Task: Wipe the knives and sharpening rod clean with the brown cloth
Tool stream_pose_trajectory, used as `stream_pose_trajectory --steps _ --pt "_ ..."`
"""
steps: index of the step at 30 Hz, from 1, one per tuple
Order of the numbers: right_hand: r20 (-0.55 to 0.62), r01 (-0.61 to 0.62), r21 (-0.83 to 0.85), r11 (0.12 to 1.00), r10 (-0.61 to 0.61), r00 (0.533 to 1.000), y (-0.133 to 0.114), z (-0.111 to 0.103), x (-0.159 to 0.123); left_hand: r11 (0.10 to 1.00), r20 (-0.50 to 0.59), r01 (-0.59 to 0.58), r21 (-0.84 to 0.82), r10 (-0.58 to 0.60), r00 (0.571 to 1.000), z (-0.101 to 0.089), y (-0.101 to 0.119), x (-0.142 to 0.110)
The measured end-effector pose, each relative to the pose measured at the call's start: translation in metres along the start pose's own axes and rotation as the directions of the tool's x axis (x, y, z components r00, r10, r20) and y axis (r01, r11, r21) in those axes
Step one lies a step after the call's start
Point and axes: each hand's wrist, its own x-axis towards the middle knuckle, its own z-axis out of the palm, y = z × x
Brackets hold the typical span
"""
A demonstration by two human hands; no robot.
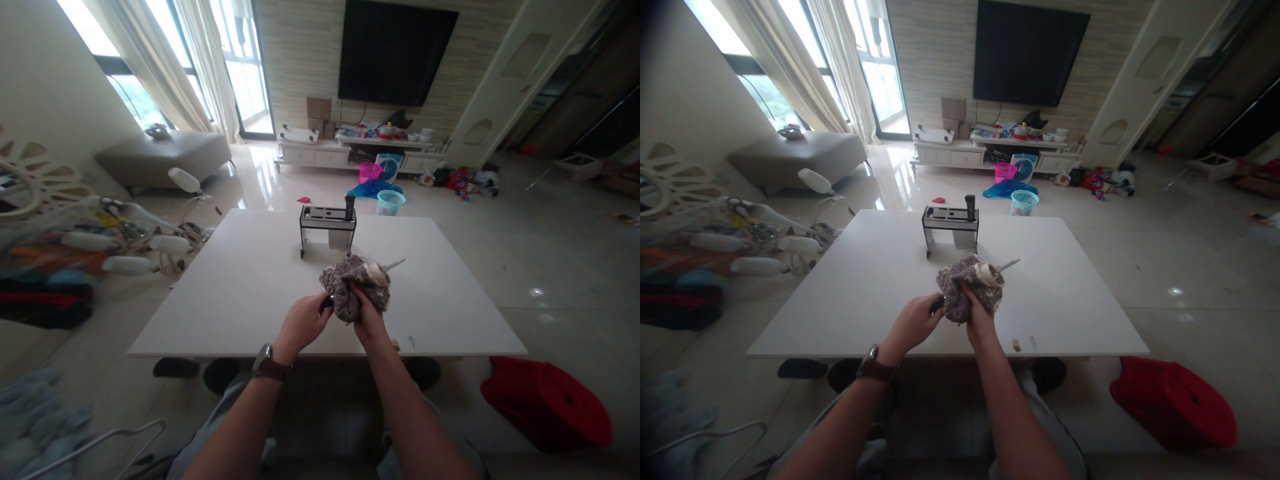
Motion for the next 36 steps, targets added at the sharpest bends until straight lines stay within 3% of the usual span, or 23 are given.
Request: stream_pose_trajectory --steps 5,13,20,36 --pt "-0.031 -0.002 -0.066 0.998 0.000 1.000 0.017 0.011 -0.016 0.998 0.011 0.057 -0.027 -0.056 0.998 -0.001 0.000 0.002" --pt "-0.144 0.010 -0.047 0.999 -0.017 0.989 0.021 0.009 -0.009 0.998 0.027 0.015 0.055 -0.016 0.999 -0.004 0.003 0.002" --pt "-0.126 -0.013 -0.003 1.000 0.013 0.992 0.019 0.009 -0.008 0.997 0.027 0.017 0.078 -0.019 0.999 -0.003 0.007 0.002" --pt "-0.066 0.080 0.010 0.997 -0.079 0.995 0.006 0.000 -0.003 0.999 0.038 -0.001 0.054 -0.001 0.999 -0.004 0.014 0.004"
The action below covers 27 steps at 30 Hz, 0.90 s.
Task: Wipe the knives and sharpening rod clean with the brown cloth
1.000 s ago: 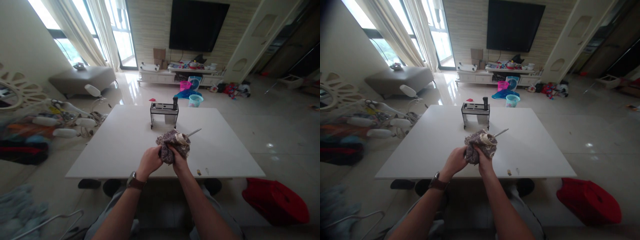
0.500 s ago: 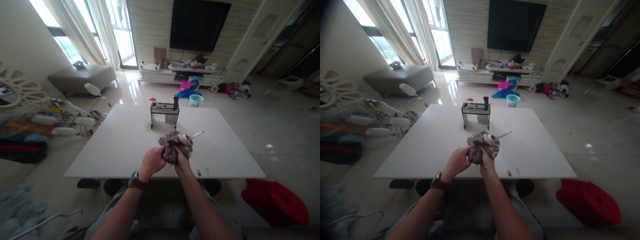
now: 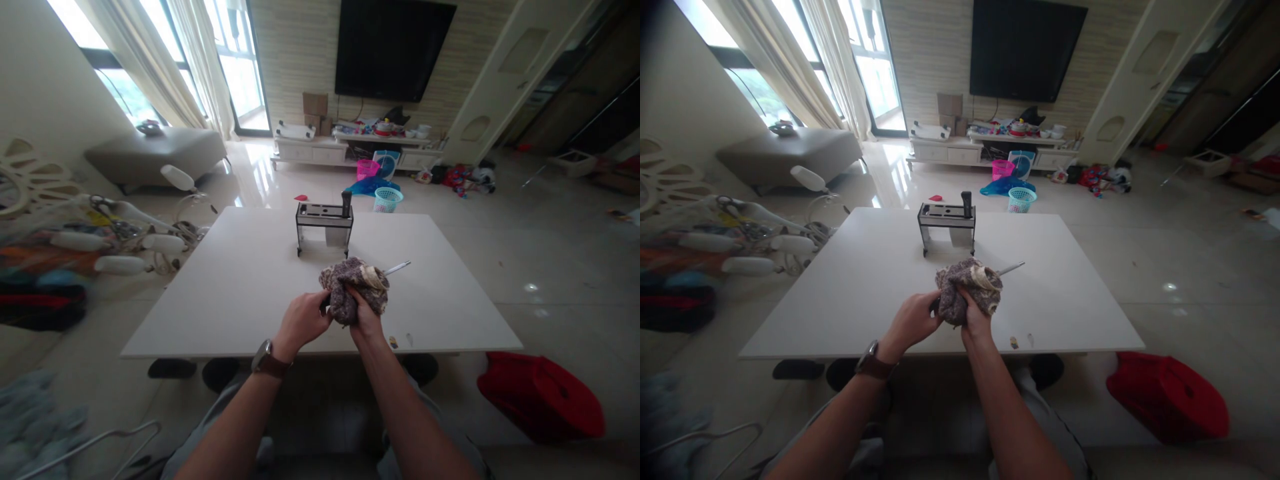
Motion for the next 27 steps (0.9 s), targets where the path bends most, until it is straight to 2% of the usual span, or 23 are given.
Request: stream_pose_trajectory --steps 5,9,13,15,18,21,27 --pt "0.034 0.000 0.046 0.999 -0.002 0.999 -0.016 -0.004 0.015 0.999 -0.017 0.013 0.045 -0.012 1.000 -0.010 -0.010 -0.002" --pt "-0.014 0.000 0.081 0.997 0.001 1.000 -0.032 -0.012 0.031 0.999 -0.015 0.010 0.046 -0.010 1.000 -0.020 -0.026 -0.004" --pt "-0.088 0.094 0.137 0.986 -0.083 0.993 -0.046 -0.018 0.045 0.997 -0.016 0.038 0.070 -0.037 0.999 -0.027 -0.040 -0.006" --pt "-0.108 0.131 0.132 0.983 -0.117 0.987 -0.050 -0.020 0.047 0.999 -0.028 0.016 0.047 -0.015 1.000 -0.029 -0.045 -0.007" --pt "-0.118 0.128 0.124 0.984 -0.113 0.987 -0.050 -0.020 0.044 0.999 -0.043 -0.038 0.011 0.039 0.998 -0.030 -0.046 -0.009" --pt "-0.104 0.088 0.109 0.990 -0.077 0.992 -0.047 -0.016 0.037 0.999 -0.055 -0.035 0.031 0.036 0.998 -0.026 -0.042 -0.009" --pt "0.044 0.027 0.030 0.999 -0.028 0.999 -0.025 -0.006 0.014 0.997 -0.042 -0.027 0.074 0.030 0.999 -0.014 -0.024 -0.007"
